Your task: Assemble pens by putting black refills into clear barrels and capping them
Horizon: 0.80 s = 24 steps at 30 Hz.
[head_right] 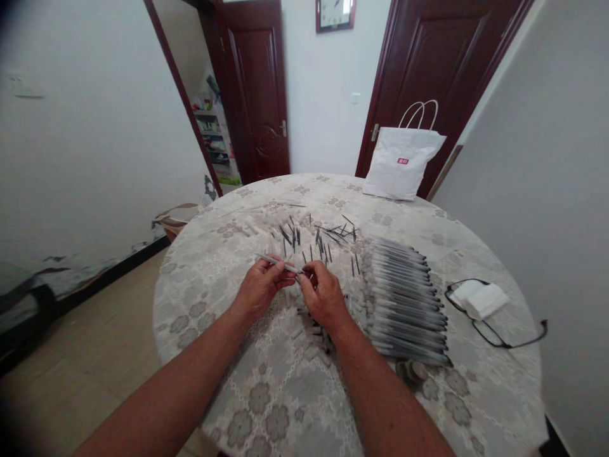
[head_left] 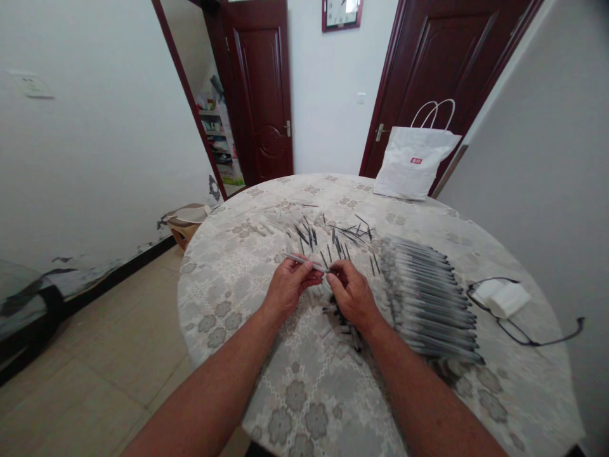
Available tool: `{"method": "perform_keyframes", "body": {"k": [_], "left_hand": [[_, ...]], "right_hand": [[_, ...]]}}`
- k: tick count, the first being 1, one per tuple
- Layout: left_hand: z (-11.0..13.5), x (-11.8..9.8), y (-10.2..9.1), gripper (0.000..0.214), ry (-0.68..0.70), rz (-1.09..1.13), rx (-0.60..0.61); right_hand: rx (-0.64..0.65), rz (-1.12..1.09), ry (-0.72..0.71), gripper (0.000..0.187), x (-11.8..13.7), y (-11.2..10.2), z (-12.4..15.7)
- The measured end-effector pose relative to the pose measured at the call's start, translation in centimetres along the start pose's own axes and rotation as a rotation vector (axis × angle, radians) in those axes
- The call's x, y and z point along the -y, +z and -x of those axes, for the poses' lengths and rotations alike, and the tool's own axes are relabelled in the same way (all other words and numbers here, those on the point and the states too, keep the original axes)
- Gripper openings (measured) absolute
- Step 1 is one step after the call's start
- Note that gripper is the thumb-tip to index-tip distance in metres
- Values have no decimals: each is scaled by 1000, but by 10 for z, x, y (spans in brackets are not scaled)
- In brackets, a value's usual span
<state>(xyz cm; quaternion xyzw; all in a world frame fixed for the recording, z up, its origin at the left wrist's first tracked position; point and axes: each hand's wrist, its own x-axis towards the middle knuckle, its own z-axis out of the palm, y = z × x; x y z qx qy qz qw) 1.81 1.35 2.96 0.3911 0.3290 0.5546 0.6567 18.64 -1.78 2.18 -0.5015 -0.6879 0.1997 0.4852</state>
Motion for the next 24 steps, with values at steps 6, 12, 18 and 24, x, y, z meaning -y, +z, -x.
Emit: {"method": "perform_keyframes", "body": {"k": [6, 12, 18, 24], "left_hand": [[0, 2, -1, 40, -3, 14, 24], [0, 1, -1, 40, 3, -1, 16], [-1, 1, -1, 37, 40, -32, 1], [-2, -2, -1, 37, 36, -48, -14]], "right_hand": [[43, 1, 41, 25, 4, -1, 1], [57, -43, 100, 38, 2, 0, 1], [36, -20, 71, 30, 3, -3, 0], [58, -84, 83, 31, 1, -2, 0]]}}
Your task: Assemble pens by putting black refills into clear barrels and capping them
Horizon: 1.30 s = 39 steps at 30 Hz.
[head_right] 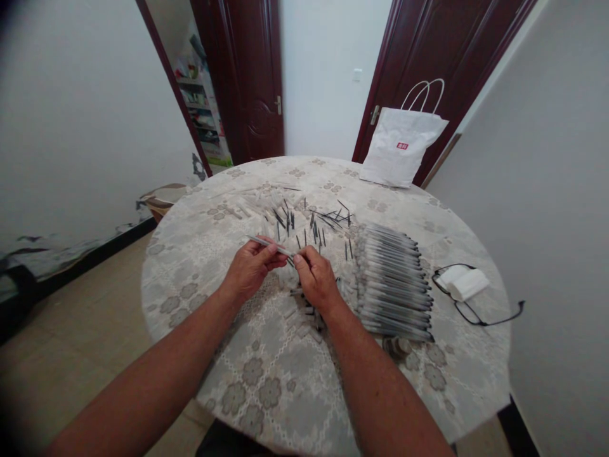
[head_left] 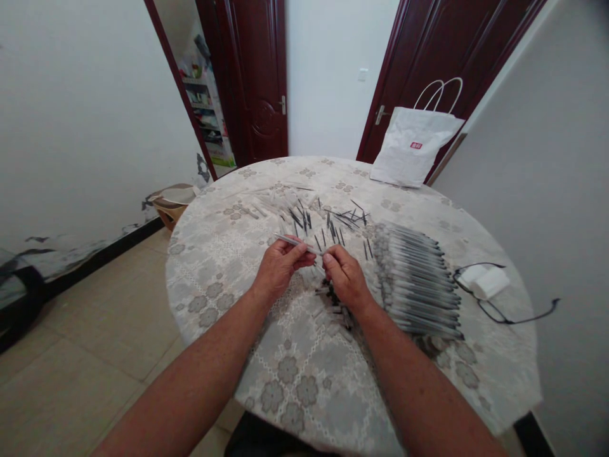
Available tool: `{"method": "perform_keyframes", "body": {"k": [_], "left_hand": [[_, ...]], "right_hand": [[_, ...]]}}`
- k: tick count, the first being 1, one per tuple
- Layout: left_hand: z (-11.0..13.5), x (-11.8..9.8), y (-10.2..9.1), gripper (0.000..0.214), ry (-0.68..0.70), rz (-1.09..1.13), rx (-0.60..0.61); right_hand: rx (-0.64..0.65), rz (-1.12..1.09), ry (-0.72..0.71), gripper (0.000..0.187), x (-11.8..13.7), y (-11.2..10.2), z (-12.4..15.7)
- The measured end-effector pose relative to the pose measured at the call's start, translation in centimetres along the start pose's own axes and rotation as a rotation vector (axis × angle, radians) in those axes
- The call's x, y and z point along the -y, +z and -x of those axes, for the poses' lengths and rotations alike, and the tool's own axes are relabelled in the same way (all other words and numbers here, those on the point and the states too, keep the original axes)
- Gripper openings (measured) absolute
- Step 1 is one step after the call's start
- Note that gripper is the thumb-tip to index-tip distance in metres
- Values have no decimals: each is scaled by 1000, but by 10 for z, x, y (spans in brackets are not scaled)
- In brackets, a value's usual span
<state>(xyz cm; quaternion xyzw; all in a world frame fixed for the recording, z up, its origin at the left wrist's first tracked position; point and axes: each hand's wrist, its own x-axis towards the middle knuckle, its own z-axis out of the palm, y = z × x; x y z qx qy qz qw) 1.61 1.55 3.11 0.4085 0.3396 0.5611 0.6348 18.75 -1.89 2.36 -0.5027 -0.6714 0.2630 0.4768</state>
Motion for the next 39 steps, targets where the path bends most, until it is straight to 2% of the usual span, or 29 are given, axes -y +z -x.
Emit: {"method": "perform_keyframes", "body": {"k": [3, 5, 13, 16, 21, 23, 27, 29, 33, 36, 39], "left_hand": [[-1, 1, -1, 36, -2, -4, 12], [-1, 2, -1, 36, 1, -8, 25], [-2, 3, -2, 36, -1, -12, 24], [-3, 1, -4, 37, 3, -54, 20], [-3, -8, -6, 39, 84, -421, 22], [-3, -10, -8, 40, 128, -625, 64], [-1, -2, -13, 31, 341, -1146, 266], [2, 6, -14, 27, 438, -1333, 375], [5, 13, -13, 23, 490, -1525, 517], [4, 13, -12, 22, 489, -1594, 513], [2, 15, -11, 23, 476, -1652, 494]], "right_hand": [[-11, 1, -12, 26, 1, -2, 0], [7, -14, 0, 30, 1, -2, 0], [110, -233, 150, 43, -6, 5, -3], [111, -162, 133, 40, 0, 1, -5], [118, 79, -53, 15, 17, -7, -12], [127, 175, -59, 10, 24, -12, -18], [16, 347, 56, 10, 38, -28, -22], [-28, 381, 69, 11, 45, -36, -17], [-26, 400, -31, 14, 48, -43, 11], [15, 399, -82, 16, 41, -42, 33], [-9, 375, -117, 18, 27, -40, 43]]}}
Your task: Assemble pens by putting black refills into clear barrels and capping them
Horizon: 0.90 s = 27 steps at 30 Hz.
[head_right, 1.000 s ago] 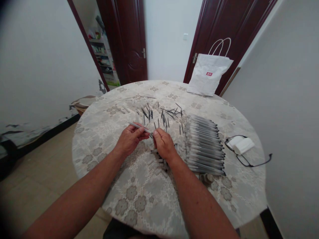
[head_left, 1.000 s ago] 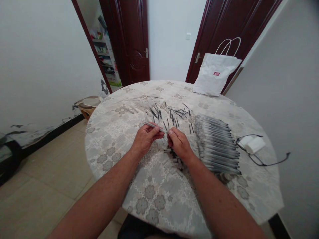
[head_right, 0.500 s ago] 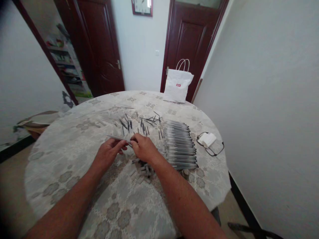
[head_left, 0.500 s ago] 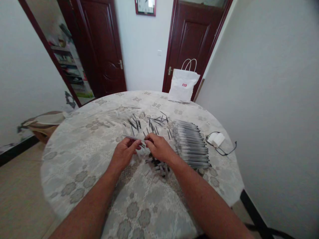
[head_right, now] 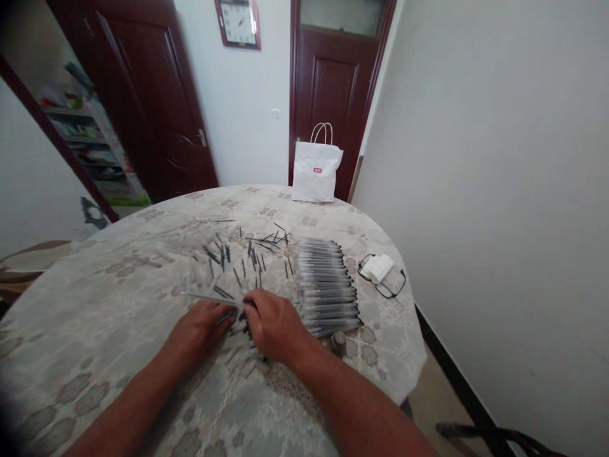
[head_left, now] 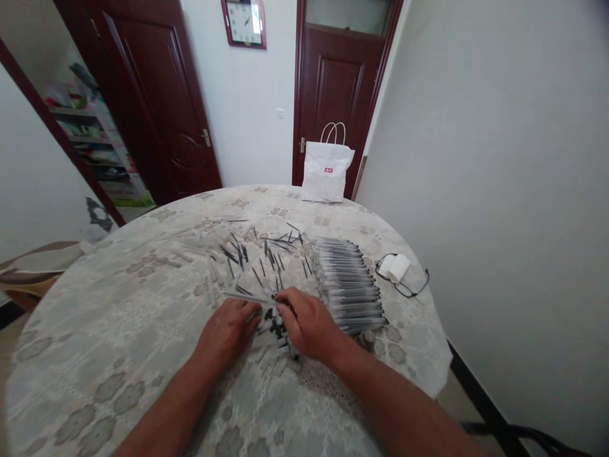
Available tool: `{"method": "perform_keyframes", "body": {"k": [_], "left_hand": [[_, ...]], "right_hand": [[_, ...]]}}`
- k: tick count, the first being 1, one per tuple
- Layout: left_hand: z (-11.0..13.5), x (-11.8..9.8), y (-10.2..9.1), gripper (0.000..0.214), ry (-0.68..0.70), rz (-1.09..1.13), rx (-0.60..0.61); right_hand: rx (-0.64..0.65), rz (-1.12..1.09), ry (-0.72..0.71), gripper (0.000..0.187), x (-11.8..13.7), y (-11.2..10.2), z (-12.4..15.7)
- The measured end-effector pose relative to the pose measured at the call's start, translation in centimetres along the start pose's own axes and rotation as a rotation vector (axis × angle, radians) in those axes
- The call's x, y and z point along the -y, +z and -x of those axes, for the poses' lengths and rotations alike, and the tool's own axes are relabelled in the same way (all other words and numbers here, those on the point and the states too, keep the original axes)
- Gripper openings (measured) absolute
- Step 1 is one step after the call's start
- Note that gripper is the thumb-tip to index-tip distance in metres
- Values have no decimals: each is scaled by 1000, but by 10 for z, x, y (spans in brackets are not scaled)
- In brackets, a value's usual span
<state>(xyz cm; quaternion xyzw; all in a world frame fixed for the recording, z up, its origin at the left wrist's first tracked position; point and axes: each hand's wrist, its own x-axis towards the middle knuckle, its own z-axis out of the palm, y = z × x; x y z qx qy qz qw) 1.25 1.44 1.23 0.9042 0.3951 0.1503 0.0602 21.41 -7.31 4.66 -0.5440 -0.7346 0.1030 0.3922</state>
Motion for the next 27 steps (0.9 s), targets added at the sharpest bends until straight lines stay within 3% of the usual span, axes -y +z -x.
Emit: {"method": "perform_keyframes", "body": {"k": [7, 18, 24, 27], "left_hand": [[-4, -8, 5, 23, -83, -143, 16], [-5, -25, 8, 26, -181, -261, 32], [-3, -33, 10, 29, -283, -222, 24], [-4, -29, 9, 24, -310, -103, -27]], "right_hand": [[8, -1, 35, 17, -24, 2, 3], [34, 24, -3, 17, -24, -2, 5], [11, -6, 24, 18, -22, 3, 6], [-26, -42, 59, 18, -20, 5, 7]]}}
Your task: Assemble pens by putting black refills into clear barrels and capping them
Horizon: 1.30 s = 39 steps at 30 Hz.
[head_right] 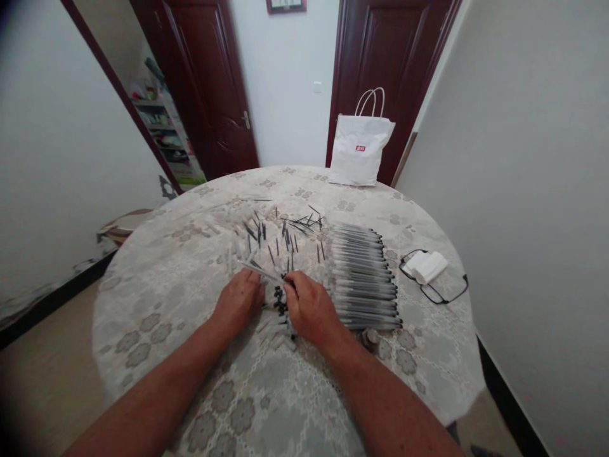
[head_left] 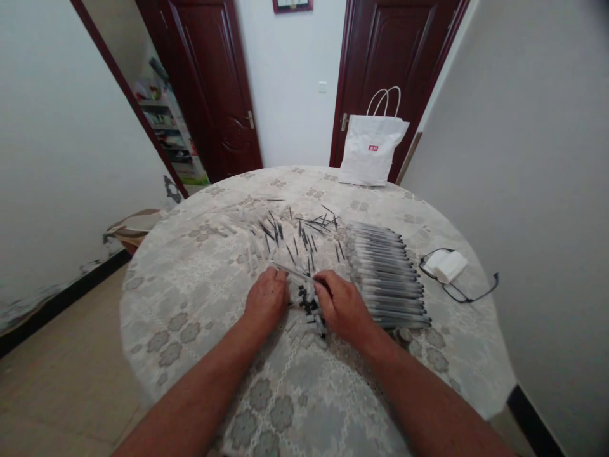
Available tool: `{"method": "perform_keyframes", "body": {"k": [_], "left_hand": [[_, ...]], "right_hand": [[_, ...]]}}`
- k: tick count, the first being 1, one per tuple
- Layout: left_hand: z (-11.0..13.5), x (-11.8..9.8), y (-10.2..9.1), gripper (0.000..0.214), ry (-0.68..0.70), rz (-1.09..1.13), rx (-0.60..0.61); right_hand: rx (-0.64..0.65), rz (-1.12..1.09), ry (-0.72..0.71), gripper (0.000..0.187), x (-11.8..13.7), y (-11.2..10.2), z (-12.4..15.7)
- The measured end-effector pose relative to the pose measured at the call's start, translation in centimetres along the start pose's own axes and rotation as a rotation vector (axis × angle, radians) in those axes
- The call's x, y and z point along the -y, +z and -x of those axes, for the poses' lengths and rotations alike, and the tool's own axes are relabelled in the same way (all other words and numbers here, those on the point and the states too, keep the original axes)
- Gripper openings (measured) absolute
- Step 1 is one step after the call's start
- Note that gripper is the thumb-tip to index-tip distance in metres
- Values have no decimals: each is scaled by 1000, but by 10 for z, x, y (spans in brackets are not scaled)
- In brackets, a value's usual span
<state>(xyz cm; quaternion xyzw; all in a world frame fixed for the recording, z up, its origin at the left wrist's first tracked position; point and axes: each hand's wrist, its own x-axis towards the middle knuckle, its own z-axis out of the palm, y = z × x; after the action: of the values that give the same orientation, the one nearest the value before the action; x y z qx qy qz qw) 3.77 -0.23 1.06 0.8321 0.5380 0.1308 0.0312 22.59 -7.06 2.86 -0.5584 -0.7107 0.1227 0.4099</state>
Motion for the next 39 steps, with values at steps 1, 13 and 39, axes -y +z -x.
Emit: {"method": "perform_keyframes", "body": {"k": [1, 13, 39], "left_hand": [[-1, 3, -1, 22, -7, 84, -26], [-14, 21, -23, 43, -409, 1854, -170], [-15, 23, -15, 26, -415, 1862, -82]], "right_hand": [[-12, -12, 10, 18, 1, 0, 1], [-21, -22, 11, 17, -1, 2, 5], [-122, 136, -223, 18, -2, 4, 6]]}}
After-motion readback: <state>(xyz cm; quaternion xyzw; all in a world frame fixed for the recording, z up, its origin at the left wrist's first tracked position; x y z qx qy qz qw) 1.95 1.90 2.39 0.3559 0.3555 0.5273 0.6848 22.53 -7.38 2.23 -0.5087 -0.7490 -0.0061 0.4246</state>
